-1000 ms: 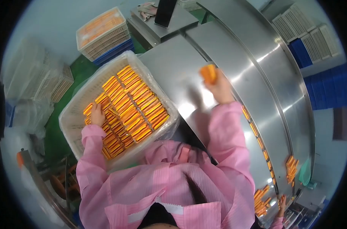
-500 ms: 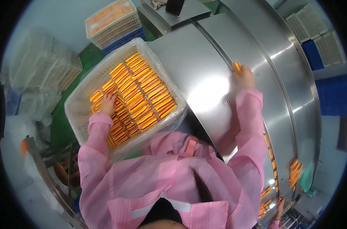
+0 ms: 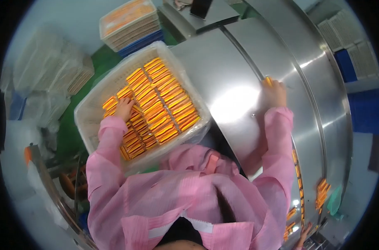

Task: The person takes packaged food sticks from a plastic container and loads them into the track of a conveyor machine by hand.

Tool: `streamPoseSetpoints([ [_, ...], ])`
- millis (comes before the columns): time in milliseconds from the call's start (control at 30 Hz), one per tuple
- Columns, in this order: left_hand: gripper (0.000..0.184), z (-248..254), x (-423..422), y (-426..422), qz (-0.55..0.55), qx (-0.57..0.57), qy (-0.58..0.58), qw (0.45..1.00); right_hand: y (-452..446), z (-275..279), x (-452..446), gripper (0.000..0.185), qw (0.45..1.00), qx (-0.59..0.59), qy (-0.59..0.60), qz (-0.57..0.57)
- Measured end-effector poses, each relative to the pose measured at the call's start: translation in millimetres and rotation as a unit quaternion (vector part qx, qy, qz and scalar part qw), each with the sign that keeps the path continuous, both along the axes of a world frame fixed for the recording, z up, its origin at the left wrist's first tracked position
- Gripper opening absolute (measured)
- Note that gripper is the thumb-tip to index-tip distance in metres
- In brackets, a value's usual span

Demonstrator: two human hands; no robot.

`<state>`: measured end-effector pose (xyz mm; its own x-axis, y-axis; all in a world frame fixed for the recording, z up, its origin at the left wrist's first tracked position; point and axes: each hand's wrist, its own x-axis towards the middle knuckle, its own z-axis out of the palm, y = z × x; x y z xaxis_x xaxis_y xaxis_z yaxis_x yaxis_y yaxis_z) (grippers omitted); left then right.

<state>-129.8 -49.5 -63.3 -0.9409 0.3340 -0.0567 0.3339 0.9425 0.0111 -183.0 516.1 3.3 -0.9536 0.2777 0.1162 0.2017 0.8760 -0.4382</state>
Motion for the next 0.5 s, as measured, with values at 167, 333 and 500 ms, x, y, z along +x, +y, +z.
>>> streamPoseSetpoints([
  [167, 0.030, 20, 2, 6, -0.045, 0.019, -0.008, 0.999, 22, -3, -4, 0.036, 0.999, -0.008, 0.045, 0.009],
  [333, 0.028, 51, 14, 9, -0.039, -0.014, -0.059, 0.997, 12, -9, -22, 0.036, 0.998, -0.015, 0.016, 0.066],
  [500, 0.027, 86, 30, 6, 0.054, 0.069, -0.049, 0.995, 9, -18, -37, 0.039, 0.996, -0.011, 0.011, 0.089],
])
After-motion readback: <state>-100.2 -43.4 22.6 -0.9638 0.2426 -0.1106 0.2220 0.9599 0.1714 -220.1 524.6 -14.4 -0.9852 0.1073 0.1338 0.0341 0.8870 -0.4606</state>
